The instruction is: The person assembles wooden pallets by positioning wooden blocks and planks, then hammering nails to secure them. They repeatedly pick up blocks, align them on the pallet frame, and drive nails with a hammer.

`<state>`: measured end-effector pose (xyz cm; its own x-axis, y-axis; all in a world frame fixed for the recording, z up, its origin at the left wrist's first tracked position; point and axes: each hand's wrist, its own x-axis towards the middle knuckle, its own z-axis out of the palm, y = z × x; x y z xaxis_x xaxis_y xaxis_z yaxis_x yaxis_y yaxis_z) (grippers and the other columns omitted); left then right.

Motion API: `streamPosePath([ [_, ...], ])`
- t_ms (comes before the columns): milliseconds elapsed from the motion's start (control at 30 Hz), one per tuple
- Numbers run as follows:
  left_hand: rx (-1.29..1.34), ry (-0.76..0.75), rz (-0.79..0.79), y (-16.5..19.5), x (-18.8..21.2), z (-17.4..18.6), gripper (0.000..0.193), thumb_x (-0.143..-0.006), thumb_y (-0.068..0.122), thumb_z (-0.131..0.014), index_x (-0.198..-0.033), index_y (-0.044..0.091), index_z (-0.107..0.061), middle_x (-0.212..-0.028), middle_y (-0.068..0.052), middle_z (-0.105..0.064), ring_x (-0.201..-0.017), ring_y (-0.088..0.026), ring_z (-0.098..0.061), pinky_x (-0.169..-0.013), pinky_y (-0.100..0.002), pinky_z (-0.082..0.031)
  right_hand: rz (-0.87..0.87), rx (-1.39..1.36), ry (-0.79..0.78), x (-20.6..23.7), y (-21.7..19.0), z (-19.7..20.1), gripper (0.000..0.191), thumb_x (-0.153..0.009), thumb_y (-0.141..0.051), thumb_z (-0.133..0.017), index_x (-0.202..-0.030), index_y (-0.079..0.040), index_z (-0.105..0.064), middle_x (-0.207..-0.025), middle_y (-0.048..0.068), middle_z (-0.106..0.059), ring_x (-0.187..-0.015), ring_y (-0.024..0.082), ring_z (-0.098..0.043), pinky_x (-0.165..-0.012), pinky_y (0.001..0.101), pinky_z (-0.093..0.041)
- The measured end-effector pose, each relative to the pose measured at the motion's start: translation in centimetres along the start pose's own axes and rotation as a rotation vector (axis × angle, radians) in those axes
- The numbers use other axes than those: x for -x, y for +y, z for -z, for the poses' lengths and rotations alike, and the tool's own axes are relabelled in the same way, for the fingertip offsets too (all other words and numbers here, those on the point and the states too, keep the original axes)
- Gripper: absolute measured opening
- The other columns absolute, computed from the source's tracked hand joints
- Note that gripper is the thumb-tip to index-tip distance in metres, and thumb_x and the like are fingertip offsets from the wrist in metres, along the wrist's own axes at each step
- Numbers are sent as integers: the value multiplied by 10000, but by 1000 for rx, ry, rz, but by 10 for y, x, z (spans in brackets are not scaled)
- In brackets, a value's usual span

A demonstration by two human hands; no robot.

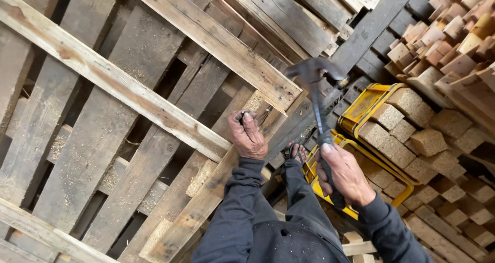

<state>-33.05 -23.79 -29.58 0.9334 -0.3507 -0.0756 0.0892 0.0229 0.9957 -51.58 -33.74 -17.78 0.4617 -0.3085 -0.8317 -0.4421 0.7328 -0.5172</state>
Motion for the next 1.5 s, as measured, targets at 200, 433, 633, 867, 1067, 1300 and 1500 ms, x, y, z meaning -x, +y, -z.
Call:
streamPosePath([
  [200, -97, -18, -32, 7, 1, 0, 148, -1108, 172, -510, -1099, 29, -547, -970, -16, -579, -751, -51, -485, -663, -204, -443, -207, -15, -58, -12, -4, -3, 485, -957, -528, -517, -925, -44, -528, -559, 66, -473, -340, 157, -423, -328, 326, -407],
  [433, -213, -66, -87, 13, -6, 1, 162, -1097, 166, -520, -1070, 7, -542, -948, -63, -609, -749, -116, -550, -703, -274, -496, -164, -82, -29, -4, 18, -23, 499, -945, -549, -520, -939, -50, -528, -575, 59, -474, -354, 164, -429, -348, 329, -404],
  [633, -181, -49, -181, 20, -11, -2, 174, -1114, 176, -510, -1092, 6, -542, -953, -70, -632, -839, -147, -602, -779, -308, -528, 70, -27, 112, 28, 61, -35, 426, -942, -473, -567, -932, -50, -526, -575, 61, -503, -367, 161, -466, -356, 304, -398],
  [867, -108, -46, -84, 8, -6, 1, 189, -1091, 199, -521, -1068, 15, -553, -892, -49, -625, -712, -103, -542, -671, -273, -497, 110, 135, 234, 41, 114, -41, 326, -935, -391, -599, -1023, -76, -592, -570, 35, -528, -396, 132, -485, -384, 282, -393],
  [1067, -48, -82, -129, 9, -25, 1, 207, -1110, 245, -500, -1053, 54, -553, -882, -24, -639, -772, -97, -608, -679, -279, -555, 262, 251, 185, 18, 132, -39, 423, -980, -472, -629, -994, -51, -597, -623, -18, -513, -479, 70, -456, -419, 255, -386],
  [1300, -706, 156, -210, 38, -18, 25, 146, -1038, 222, -555, -1112, 99, -581, -943, -130, -675, -860, -340, -680, -703, -463, -543, 242, 206, 202, 29, 119, -48, 399, -930, -497, -621, -1008, -106, -642, -580, -23, -479, -411, 76, -403, -380, 256, -336],
  [1500, -864, 17, -128, 35, -17, 26, 159, -1072, 245, -493, -1129, 99, -520, -1068, -185, -666, -935, -413, -660, -729, -525, -523, 264, 192, 270, 43, 113, -59, 345, -967, -405, -631, -971, -60, -620, -606, -1, -542, -421, 93, -461, -381, 271, -374],
])
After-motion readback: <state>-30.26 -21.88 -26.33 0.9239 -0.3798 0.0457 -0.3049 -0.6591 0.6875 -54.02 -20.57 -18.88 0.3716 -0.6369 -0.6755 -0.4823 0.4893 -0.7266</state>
